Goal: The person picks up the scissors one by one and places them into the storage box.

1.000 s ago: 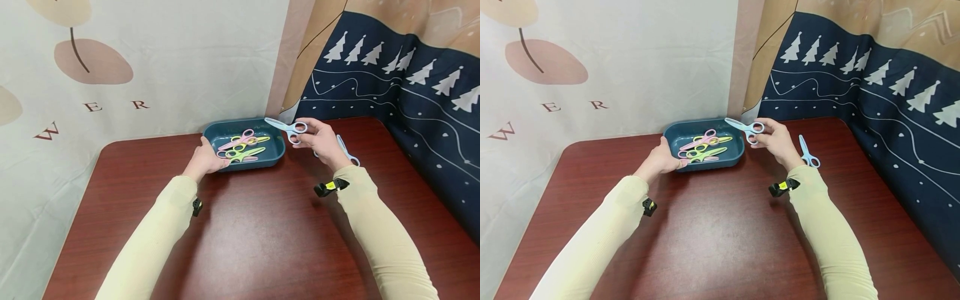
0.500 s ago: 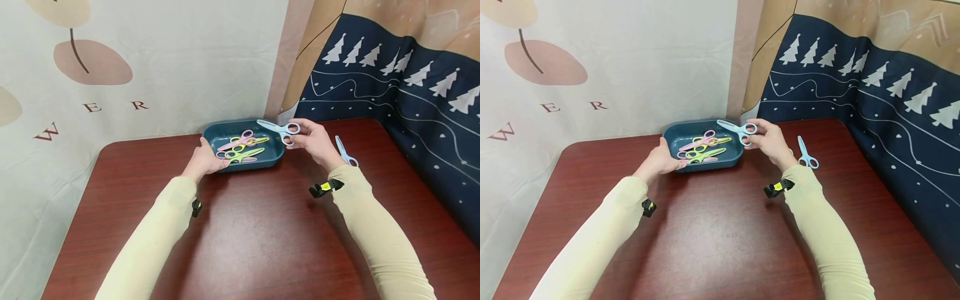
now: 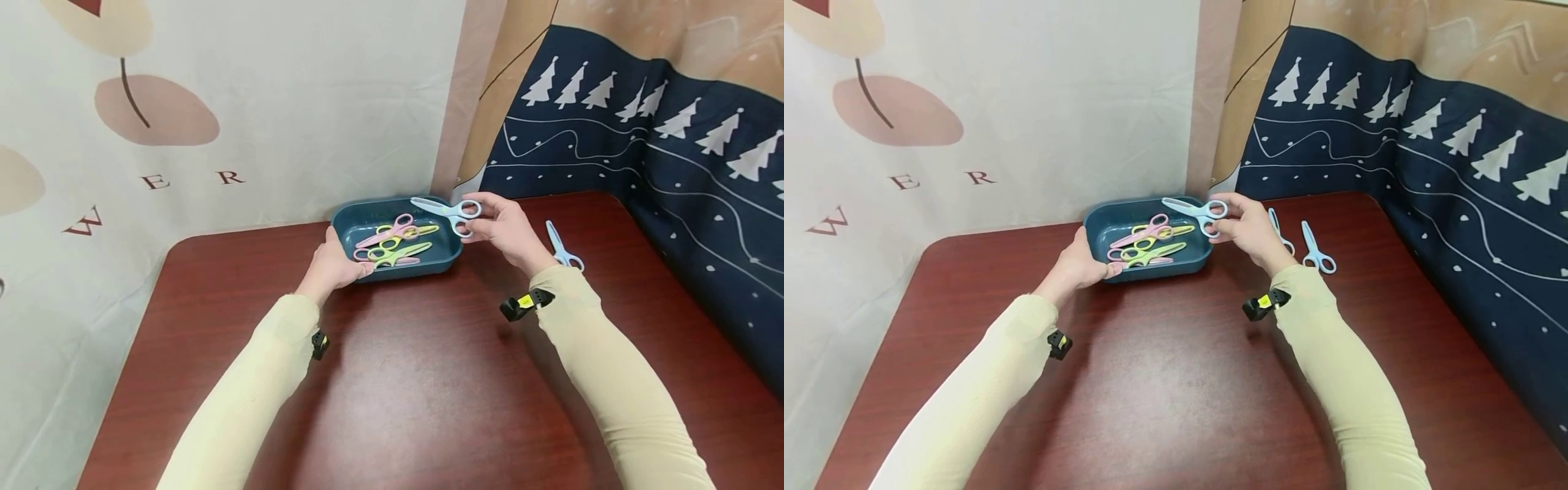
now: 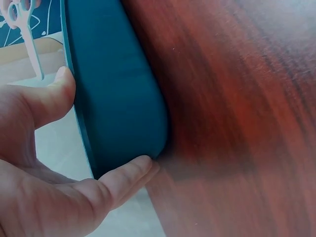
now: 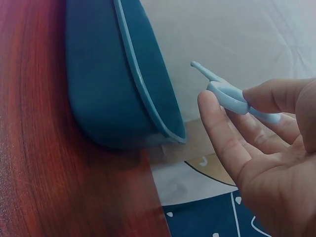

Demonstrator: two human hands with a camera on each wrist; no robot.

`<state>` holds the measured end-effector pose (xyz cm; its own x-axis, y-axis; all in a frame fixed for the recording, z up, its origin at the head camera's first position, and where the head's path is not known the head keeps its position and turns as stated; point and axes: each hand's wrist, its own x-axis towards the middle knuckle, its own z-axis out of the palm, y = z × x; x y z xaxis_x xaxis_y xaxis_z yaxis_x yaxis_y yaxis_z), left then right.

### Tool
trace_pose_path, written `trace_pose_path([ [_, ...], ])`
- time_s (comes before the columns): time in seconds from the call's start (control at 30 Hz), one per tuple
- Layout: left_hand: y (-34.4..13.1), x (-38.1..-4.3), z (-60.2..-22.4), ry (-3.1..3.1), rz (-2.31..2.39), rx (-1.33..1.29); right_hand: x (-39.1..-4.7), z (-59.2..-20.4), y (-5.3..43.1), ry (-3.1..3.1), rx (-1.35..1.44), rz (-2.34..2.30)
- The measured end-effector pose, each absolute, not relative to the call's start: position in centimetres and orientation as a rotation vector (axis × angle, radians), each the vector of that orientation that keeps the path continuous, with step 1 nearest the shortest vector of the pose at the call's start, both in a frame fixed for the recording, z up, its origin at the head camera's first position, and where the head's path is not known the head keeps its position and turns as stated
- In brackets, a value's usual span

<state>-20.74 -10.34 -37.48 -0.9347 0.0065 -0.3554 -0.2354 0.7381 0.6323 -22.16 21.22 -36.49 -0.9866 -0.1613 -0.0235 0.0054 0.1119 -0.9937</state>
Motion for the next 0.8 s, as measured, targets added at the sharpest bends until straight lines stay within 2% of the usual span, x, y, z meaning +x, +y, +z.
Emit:
trace_pose_path([
  [0.8,-10.64,-21.1,-37.94,2.622,0.923,-0.164,-22.35,-36.25,20.23,2.252,-0.146,-1.933],
])
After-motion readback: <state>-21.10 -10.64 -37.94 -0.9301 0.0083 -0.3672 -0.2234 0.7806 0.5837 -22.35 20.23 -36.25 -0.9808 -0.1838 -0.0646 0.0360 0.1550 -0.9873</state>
